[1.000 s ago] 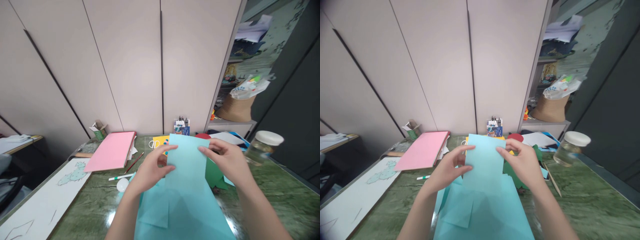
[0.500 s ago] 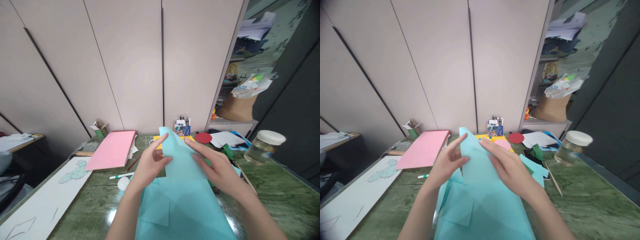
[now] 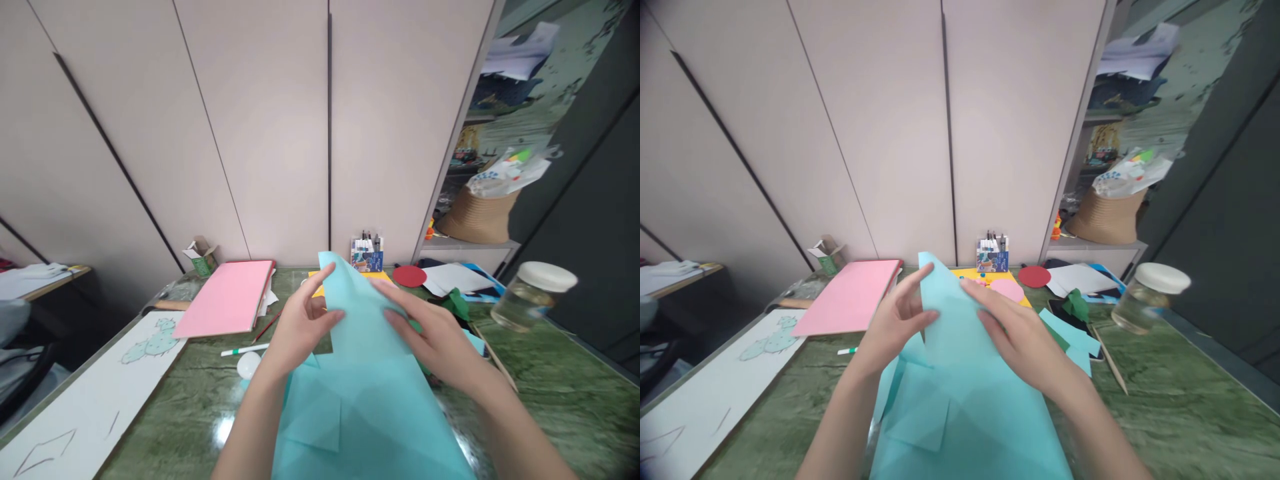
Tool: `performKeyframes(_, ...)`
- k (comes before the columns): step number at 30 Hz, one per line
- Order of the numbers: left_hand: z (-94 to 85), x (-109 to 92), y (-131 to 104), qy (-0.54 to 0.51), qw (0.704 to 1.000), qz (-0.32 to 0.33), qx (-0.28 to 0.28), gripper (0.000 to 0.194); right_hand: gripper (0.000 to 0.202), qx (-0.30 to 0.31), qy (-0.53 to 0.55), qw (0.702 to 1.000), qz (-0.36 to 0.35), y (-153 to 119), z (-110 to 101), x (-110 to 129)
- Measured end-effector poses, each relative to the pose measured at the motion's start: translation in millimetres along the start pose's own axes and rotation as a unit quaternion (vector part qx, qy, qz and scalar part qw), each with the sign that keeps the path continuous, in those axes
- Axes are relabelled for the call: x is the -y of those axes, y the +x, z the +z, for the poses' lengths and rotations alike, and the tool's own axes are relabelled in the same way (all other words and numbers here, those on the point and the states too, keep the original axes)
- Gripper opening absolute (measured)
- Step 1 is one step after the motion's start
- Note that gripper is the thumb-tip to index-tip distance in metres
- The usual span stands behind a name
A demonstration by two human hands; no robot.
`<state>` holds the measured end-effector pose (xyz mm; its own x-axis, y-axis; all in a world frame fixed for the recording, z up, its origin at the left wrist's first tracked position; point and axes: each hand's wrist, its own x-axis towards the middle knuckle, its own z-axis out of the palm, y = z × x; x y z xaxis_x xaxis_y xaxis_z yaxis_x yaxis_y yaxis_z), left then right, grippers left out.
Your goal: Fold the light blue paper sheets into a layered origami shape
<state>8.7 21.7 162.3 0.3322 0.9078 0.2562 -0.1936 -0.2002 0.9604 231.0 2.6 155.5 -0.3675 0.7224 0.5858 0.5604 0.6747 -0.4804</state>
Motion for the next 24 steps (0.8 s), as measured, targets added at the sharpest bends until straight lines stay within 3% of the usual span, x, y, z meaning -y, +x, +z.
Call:
performKeyframes(3,-0.1,-1,0,-0.009,1.000,0.002,-0.009,0.070,0.064,-0.034,0.105,0.990,0.092,-1,-3,-4)
performKeyframes(5,-0.4,-1,0,-0.015,1.000,0.004,-0.014,0.071,0.061,-0.056,0.165,0.978,0.112,-2,-8,-9)
performKeyframes(10,0.0,-2,1,-0.031,0.999,-0.005,-0.015,0.074,0.023,-0.052,0.151,0.981,0.107,-2,-24,-18)
performKeyframes(16,2.0,-4,1,-0.030,0.999,-0.018,-0.024,0.076,0.018,-0.025,0.150,0.987,0.051,-1,-29,-20)
performKeyframes(24,1.6,-1,1,-0.031,0.999,-0.027,-0.012,0.078,0.011,0.034,0.152,0.986,0.061,-3,-33,-22)
